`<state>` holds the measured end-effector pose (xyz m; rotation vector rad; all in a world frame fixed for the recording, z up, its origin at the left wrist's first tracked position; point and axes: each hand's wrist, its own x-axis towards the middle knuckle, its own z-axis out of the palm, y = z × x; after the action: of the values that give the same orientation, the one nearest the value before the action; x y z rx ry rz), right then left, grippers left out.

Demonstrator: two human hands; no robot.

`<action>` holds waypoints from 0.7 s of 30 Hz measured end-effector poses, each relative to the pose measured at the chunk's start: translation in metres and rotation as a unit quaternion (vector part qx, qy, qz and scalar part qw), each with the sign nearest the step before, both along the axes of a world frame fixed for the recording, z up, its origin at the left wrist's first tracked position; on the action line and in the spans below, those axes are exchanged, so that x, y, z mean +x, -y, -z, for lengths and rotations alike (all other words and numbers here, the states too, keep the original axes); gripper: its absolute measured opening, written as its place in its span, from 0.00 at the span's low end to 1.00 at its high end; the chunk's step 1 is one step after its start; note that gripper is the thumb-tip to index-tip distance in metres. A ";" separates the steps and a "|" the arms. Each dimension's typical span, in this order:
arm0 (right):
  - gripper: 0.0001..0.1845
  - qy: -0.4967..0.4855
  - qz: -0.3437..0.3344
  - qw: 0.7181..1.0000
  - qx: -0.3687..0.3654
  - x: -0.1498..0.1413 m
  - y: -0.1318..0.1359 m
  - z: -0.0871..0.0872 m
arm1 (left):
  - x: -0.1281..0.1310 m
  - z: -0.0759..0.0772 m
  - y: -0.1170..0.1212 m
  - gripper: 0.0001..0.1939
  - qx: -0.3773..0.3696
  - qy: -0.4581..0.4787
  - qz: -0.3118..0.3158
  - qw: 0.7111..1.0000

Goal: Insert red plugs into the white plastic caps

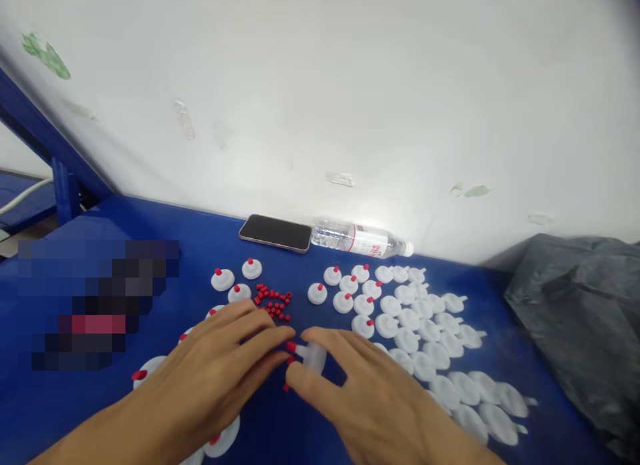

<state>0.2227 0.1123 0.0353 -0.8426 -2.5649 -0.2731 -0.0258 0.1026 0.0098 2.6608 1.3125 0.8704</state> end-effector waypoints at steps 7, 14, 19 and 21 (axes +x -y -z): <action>0.12 0.067 0.030 0.997 -0.021 0.005 -0.006 0.005 | -0.012 -0.004 -0.006 0.15 -0.025 -0.068 -0.024 0.997; 0.18 0.099 0.055 0.994 0.003 0.010 -0.010 0.015 | -0.010 -0.010 -0.005 0.19 -0.043 -0.123 -0.073 0.989; 0.17 0.098 0.062 0.993 -0.005 0.014 -0.009 0.006 | -0.012 -0.008 -0.003 0.19 -0.057 -0.115 -0.072 0.989; 0.16 0.073 0.081 0.994 -0.020 0.020 -0.010 -0.006 | -0.012 -0.007 -0.003 0.20 -0.050 -0.143 -0.057 0.987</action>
<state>0.2429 0.1224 0.0411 -1.0841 -2.6475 -0.3438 -0.0375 0.1056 0.0173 2.7295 1.5349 0.4272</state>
